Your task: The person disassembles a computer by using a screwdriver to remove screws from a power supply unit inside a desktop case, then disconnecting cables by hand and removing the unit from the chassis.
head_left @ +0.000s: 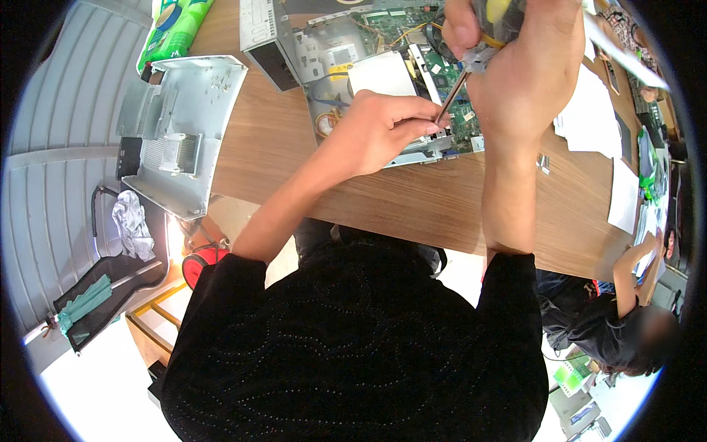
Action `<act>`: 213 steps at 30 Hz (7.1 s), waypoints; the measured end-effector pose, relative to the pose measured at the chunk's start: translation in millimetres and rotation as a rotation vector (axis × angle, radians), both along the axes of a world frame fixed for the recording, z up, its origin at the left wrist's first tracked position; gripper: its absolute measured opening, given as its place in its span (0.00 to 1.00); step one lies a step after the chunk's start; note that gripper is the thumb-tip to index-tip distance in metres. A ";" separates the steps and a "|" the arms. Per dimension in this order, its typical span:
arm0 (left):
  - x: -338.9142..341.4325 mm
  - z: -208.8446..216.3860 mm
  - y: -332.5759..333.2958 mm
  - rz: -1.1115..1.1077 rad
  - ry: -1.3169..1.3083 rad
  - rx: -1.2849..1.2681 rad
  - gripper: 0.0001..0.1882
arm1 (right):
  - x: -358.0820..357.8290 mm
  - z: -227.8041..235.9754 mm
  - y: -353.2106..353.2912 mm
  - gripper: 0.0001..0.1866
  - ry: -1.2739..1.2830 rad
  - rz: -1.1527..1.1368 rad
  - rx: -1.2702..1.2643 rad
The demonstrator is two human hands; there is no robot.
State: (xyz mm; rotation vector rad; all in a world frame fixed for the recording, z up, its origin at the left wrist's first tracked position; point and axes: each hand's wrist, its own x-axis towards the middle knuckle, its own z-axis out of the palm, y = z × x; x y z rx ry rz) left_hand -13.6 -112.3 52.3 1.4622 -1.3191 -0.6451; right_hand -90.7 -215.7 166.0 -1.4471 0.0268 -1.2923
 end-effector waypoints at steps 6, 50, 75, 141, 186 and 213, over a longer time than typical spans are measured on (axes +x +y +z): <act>2.8 4.7 2.3 -0.010 -0.012 0.053 0.10 | 2.2 -6.1 -1.8 0.29 0.000 -0.015 -0.030; 5.3 -43.4 1.7 0.172 -0.248 -0.312 0.02 | -6.5 37.8 16.2 0.25 0.407 0.478 -0.031; -6.7 -4.4 7.4 0.135 -0.314 -0.222 0.06 | 26.9 24.6 3.9 0.18 -0.090 0.089 -0.644; -2.9 -7.3 -0.3 0.042 -0.371 -0.007 0.08 | -6.0 17.1 -22.4 0.16 0.026 0.259 -0.256; 42.9 18.5 85.2 0.170 -0.427 0.145 0.11 | -180.3 -197.4 29.1 0.25 0.947 -0.123 -0.700; 68.1 -9.2 -25.8 -0.343 -1.003 -0.258 0.16 | -66.8 -140.8 -35.7 0.42 1.107 0.236 0.373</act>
